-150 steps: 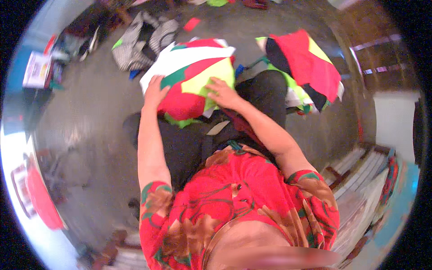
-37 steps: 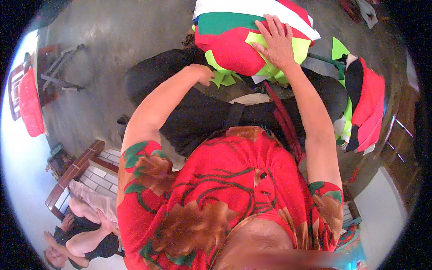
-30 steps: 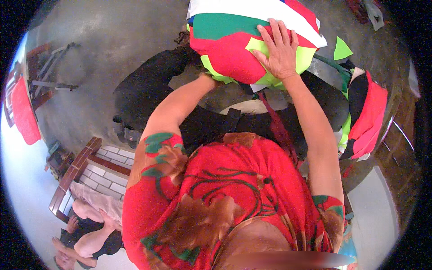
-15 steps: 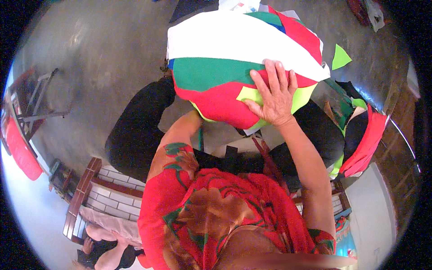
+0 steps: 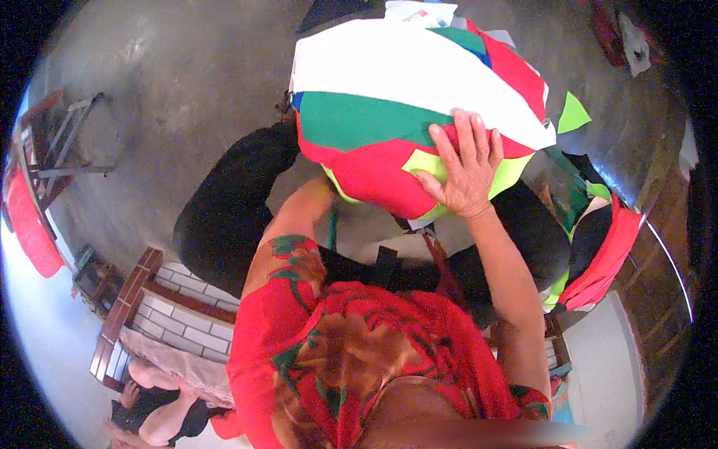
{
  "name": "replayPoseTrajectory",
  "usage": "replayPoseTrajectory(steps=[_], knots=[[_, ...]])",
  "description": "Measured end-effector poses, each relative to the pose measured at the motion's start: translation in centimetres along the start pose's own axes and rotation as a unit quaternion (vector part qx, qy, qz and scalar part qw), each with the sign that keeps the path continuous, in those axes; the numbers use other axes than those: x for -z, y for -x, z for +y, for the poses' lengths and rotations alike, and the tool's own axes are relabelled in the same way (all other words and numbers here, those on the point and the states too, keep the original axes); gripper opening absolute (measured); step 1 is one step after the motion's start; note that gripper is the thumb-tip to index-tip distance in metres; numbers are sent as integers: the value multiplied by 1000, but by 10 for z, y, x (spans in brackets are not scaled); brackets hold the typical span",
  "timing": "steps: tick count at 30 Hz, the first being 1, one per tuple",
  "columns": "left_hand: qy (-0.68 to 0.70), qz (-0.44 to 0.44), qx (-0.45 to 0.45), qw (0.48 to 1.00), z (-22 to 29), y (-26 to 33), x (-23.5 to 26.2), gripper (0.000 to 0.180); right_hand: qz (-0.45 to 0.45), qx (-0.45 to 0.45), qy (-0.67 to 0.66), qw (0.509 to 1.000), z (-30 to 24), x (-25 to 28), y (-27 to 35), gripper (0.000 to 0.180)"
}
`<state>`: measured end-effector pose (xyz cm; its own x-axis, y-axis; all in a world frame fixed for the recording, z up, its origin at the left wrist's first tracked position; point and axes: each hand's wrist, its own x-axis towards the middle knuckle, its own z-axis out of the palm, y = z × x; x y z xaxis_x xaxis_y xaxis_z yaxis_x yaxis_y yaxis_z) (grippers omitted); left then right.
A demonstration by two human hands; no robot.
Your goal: The person sits on the floor and arranges colorful fabric pieces on their lap, folding and stacking them into a pile. The person handles red, green, white, and black fabric pieces, repeatedly folding and repositioning them.
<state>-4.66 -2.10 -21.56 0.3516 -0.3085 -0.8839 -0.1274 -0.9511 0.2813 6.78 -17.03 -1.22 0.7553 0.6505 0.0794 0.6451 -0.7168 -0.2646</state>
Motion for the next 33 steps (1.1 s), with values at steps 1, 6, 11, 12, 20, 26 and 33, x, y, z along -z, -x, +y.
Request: replayPoseTrajectory(steps=[1,6,11,12,20,26,33], knots=[[-1,3,0,1000,-1,-2,0,50,-4,-1,4,1000,0,-1,2,63],[2,9,1,1000,-3,-10,4,49,-4,9,1,1000,1,-1,1,65],[-8,15,-3,1000,-10,-18,11,47,5,19,15,1000,1,2,-1,62],[-9,16,-3,1000,-10,-18,12,47,6,18,16,1000,1,2,1,61],[-14,28,4,999,-19,-15,19,45,11,18,5,1000,0,6,0,60],[-25,39,13,999,-24,4,35,43,14,15,-9,1000,-1,9,3,60],[-21,61,36,997,-27,61,49,42,40,24,-25,999,-1,15,4,62]])
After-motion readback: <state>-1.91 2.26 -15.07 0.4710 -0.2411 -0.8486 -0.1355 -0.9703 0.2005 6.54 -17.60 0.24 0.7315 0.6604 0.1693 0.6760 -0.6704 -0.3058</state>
